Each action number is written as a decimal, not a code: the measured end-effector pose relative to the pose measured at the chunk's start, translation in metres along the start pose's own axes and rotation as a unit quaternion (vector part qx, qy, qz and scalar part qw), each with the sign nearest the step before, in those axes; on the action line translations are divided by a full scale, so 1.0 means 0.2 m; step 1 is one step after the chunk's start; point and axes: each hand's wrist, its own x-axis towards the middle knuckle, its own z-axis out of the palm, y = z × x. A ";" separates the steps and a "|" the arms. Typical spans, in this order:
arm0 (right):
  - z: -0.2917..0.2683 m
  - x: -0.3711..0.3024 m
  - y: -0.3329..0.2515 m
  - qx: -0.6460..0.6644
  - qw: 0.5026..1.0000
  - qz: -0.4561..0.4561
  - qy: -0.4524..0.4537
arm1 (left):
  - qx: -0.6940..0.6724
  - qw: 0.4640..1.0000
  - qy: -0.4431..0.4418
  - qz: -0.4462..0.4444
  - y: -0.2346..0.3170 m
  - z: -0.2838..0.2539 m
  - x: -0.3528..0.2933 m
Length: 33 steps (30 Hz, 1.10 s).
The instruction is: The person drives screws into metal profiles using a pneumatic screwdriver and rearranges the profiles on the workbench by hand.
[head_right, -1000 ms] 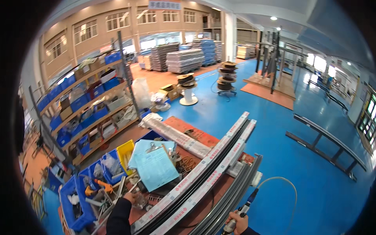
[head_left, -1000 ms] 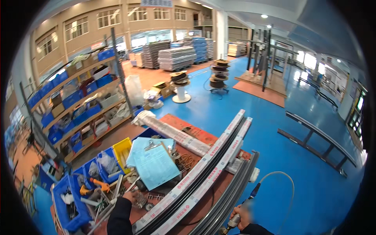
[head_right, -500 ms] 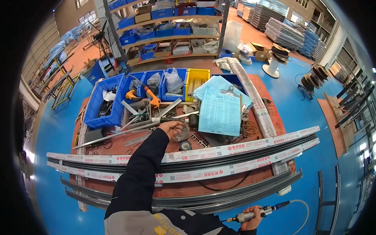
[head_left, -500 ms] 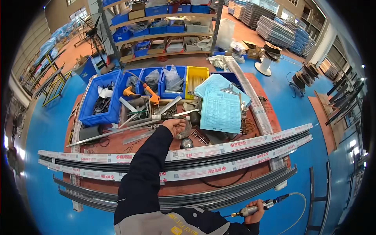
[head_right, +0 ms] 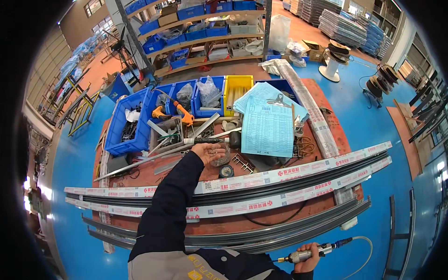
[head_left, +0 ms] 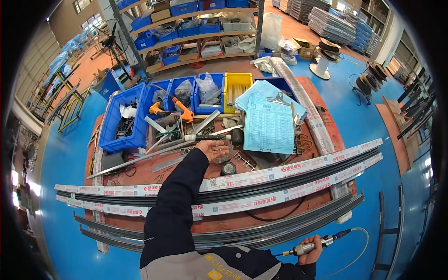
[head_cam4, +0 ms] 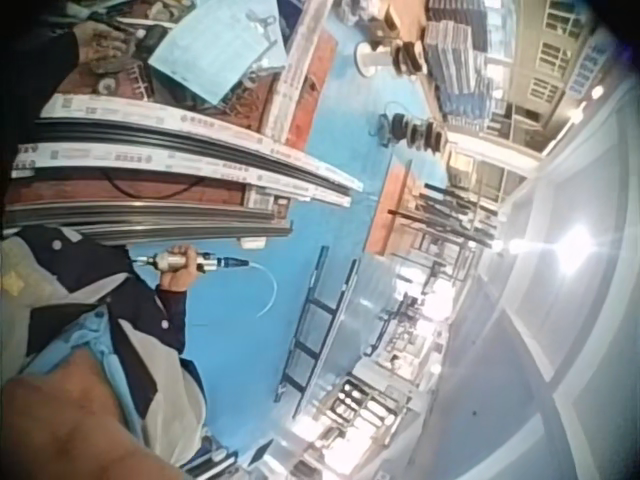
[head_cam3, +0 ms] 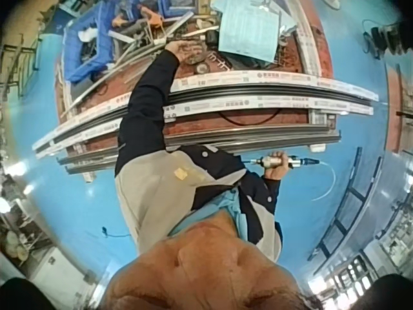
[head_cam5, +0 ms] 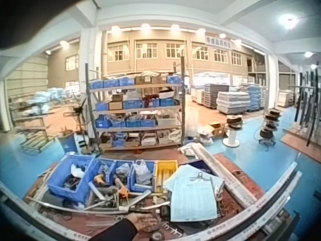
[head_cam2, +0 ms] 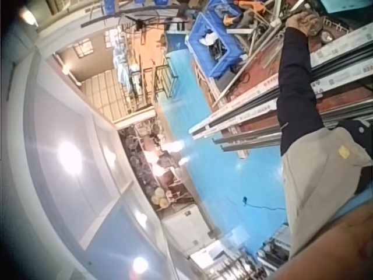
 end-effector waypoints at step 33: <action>0.00 -0.01 0.05 0.006 1.000 0.012 -0.005 | 0.003 0.999 0.009 -0.032 0.03 0.04 -0.04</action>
